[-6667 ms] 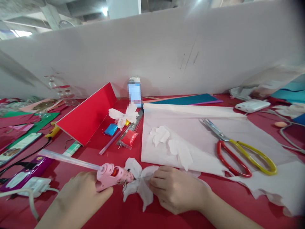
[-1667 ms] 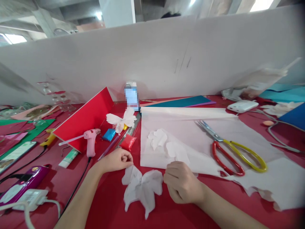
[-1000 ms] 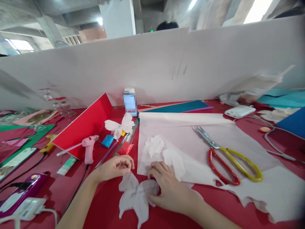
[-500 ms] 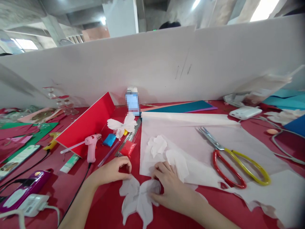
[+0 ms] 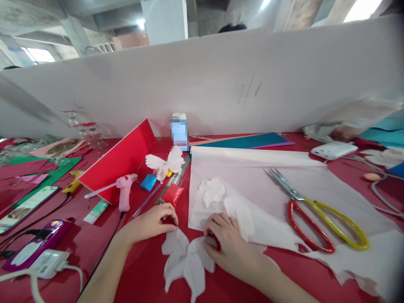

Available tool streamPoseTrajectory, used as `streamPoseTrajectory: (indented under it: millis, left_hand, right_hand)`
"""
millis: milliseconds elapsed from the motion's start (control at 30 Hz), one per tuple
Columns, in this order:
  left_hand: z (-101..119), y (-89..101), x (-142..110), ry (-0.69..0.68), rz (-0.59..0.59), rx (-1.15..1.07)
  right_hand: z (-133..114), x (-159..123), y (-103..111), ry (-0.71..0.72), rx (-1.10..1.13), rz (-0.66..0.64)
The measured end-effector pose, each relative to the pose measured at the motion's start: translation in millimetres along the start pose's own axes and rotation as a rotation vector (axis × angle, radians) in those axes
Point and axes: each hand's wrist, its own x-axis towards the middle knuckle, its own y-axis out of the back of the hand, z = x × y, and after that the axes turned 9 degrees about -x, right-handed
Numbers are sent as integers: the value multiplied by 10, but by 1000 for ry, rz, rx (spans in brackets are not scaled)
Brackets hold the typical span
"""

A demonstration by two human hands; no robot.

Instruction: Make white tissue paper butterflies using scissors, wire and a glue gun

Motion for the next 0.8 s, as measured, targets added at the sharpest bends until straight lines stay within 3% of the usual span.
streamPoseTrajectory:
  millis: [167, 367, 567, 667, 800]
  left_hand:
    - [12, -9, 15, -32, 27, 10]
    - [-45, 25, -18, 36, 78, 12]
    - [-70, 44, -23, 56, 93, -3]
    - [-61, 18, -64, 43, 108, -14]
    - [-55, -61, -277, 26, 224, 15]
  right_hand:
    - [10, -21, 14, 44, -28, 36]
    - [54, -35, 23, 455, -114, 51]
    - [94, -65, -24, 720, -313, 134]
    - [57, -65, 65, 690, -347, 96]
    - [21, -74, 202, 559, -340, 81]
